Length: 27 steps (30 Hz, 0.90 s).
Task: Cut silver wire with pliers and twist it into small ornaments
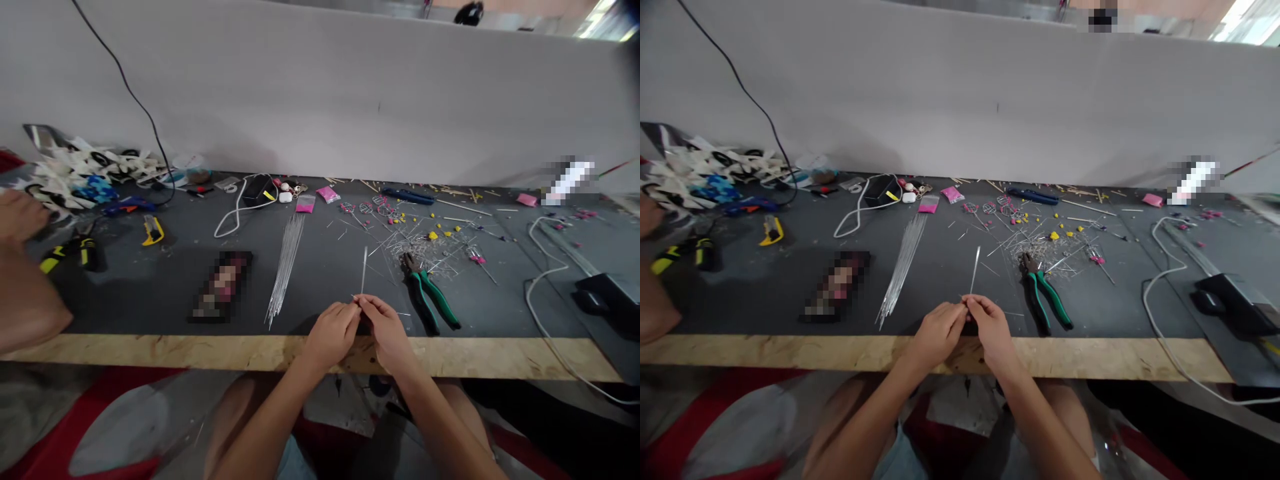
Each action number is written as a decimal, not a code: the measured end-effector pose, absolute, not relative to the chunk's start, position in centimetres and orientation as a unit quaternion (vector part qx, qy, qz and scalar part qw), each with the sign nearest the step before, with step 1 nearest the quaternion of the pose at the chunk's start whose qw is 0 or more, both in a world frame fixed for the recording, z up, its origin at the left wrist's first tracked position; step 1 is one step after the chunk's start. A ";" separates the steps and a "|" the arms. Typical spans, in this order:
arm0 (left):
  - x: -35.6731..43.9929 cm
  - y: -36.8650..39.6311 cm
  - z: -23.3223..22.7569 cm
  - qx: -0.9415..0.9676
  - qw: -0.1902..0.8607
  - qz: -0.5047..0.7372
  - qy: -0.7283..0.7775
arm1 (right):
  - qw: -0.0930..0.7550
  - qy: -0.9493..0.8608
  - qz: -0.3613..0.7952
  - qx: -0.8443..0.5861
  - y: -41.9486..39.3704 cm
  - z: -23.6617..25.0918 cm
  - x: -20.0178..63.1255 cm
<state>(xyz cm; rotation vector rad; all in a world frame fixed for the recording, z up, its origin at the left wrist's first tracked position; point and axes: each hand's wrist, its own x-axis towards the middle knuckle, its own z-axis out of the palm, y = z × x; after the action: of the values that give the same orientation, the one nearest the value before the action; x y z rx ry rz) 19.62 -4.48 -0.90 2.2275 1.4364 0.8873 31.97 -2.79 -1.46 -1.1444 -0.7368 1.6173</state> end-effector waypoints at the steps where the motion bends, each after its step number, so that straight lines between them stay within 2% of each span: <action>1: 19.7 -4.5 -0.7 0.776 0.189 0.325 0.506 | 0.494 -0.297 0.681 -0.452 -2.8 -1.3 32.1; 5: 20.1 -4.5 0.1 0.703 0.296 0.408 0.502 | 0.500 -0.289 0.732 -0.362 -3.1 0.2 32.7; 10: 20.7 -4.3 0.5 0.542 0.516 0.487 0.450 | 0.493 -0.313 0.753 -0.304 -3.6 2.1 32.9; 13: 21.2 -4.0 0.5 0.482 0.568 0.506 0.436 | 0.504 -0.318 0.747 -0.294 -3.2 2.3 32.8; 16: 21.5 -3.7 0.8 0.531 0.496 0.504 0.467 | 0.529 -0.300 0.737 -0.295 -2.4 1.9 32.6; 22: 20.4 -2.7 0.9 0.728 0.178 0.415 0.516 | 0.557 -0.234 0.727 -0.326 -0.9 1.1 31.4; 27: 18.8 -1.8 0.3 0.733 0.115 0.389 0.546 | 0.521 -0.238 0.737 -0.358 -0.5 1.3 30.3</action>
<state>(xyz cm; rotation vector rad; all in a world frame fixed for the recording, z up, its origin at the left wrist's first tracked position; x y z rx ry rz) 18.81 -1.79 0.28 2.1479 1.6017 1.1399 30.26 -0.48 1.34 -0.8593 -0.5703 1.7677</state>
